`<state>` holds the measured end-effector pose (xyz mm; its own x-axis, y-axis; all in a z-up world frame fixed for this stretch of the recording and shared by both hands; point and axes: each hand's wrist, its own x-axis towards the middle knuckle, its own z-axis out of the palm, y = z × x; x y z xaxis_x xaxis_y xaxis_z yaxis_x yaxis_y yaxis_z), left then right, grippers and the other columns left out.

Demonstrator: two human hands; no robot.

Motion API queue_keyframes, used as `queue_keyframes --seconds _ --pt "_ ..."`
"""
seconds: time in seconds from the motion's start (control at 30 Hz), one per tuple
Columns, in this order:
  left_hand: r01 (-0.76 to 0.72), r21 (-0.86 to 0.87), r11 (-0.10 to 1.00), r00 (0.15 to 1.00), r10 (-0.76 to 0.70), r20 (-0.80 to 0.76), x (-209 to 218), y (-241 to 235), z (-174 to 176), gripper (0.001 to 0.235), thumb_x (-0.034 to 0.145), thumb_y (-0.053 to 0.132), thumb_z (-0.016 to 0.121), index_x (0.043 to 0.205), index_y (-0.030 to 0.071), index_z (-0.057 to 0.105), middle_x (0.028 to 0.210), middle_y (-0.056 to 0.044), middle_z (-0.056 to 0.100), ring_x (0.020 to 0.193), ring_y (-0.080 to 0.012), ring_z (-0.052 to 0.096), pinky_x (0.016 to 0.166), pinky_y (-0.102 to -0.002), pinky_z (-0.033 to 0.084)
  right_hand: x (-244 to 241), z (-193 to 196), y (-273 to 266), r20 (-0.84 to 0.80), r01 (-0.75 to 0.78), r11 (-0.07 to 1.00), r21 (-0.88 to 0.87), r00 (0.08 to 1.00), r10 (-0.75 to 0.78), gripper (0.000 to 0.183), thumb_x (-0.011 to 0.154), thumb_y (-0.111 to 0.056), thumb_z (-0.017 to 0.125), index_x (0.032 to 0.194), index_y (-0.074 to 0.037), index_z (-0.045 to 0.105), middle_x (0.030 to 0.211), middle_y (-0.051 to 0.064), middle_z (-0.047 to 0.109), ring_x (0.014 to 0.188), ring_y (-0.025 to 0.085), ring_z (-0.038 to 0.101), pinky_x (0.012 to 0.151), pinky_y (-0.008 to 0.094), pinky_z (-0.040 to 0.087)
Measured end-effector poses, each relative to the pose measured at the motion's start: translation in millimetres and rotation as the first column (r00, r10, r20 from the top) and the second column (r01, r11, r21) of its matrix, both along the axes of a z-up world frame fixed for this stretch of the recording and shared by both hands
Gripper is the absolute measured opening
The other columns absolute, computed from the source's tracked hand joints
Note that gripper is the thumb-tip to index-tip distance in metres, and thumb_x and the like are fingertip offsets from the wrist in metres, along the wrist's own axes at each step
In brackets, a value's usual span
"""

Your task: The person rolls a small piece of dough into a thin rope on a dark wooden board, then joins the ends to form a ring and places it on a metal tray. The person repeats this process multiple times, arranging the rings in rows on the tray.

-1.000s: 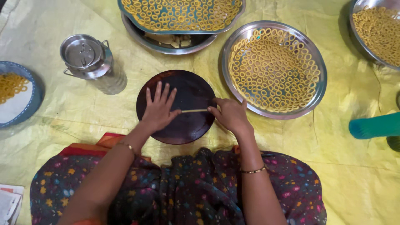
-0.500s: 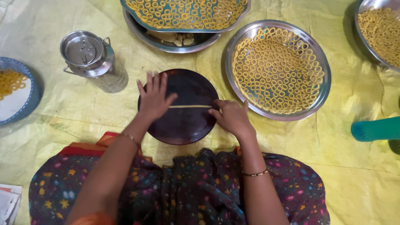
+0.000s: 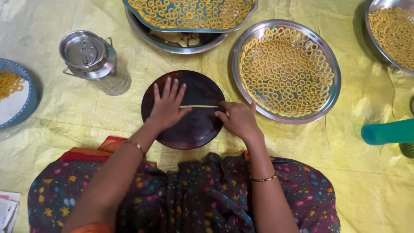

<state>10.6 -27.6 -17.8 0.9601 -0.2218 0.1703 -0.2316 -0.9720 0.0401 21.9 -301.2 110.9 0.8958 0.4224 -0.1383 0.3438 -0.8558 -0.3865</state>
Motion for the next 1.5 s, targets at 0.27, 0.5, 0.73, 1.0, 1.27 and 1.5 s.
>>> queue_keyframes --seconds 0.27,0.5,0.73,1.0,1.27,1.5 --pt "0.057 -0.128 0.990 0.998 -0.056 0.010 -64 -23 11 0.094 0.092 0.064 0.053 0.160 0.004 0.028 0.165 -0.027 0.025 0.156 -0.0425 0.017 0.120 -0.068 0.015 -4 5 5 0.055 -0.011 0.999 0.049 0.998 0.009 0.044 0.094 -0.043 0.064 0.126 -0.015 0.069 0.113 0.011 0.074 0.116 0.032 0.064 0.114 0.073 0.017" --pt "-0.168 -0.110 0.980 0.983 0.175 0.060 17 -14 -4 0.089 0.099 0.065 0.046 0.163 0.006 0.027 0.166 -0.027 0.022 0.157 -0.0417 0.013 0.115 -0.076 0.009 0 3 0 0.063 -0.006 0.998 0.062 0.998 0.002 0.045 0.095 -0.043 0.063 0.128 -0.012 0.068 0.115 0.012 0.073 0.116 0.032 0.064 0.115 0.072 0.017" --pt "-0.126 -0.033 0.991 0.991 0.127 0.034 4 -20 2 0.090 0.096 0.068 0.044 0.162 0.009 0.027 0.166 -0.026 0.022 0.157 -0.0408 0.011 0.116 -0.076 0.008 1 3 1 0.038 0.004 0.999 0.034 0.999 -0.006 0.045 0.095 -0.044 0.063 0.128 -0.014 0.068 0.113 0.012 0.073 0.115 0.032 0.065 0.116 0.072 0.017" --pt "-0.009 0.053 0.999 0.998 0.013 -0.068 -73 -41 20 0.093 0.087 0.071 0.051 0.158 0.013 0.033 0.163 -0.022 0.028 0.154 -0.0397 0.015 0.114 -0.076 0.013 0 -1 6 0.050 -0.018 0.999 0.038 0.999 0.016 0.047 0.095 -0.048 0.061 0.130 -0.016 0.066 0.116 0.011 0.072 0.117 0.032 0.063 0.111 0.077 0.016" --pt "-0.164 -0.069 0.984 0.982 0.170 0.088 7 -25 2 0.087 0.098 0.067 0.047 0.162 0.010 0.033 0.164 -0.026 0.030 0.156 -0.0448 0.014 0.113 -0.079 0.009 5 -10 -2 0.066 0.027 0.999 0.026 0.997 -0.028 0.045 0.094 -0.047 0.063 0.129 -0.019 0.067 0.125 0.009 0.069 0.127 0.029 0.058 0.116 0.074 0.017" --pt "-0.063 -0.093 0.994 0.988 0.075 0.135 54 -62 -3 0.084 0.100 0.069 0.046 0.161 0.012 0.037 0.165 -0.026 0.030 0.157 -0.0421 0.013 0.116 -0.078 0.007 12 -25 -8 0.253 0.101 0.991 0.085 0.960 -0.119 0.045 0.092 -0.048 0.066 0.126 -0.019 0.070 0.141 0.016 0.058 0.138 0.037 0.044 0.111 0.074 0.021"
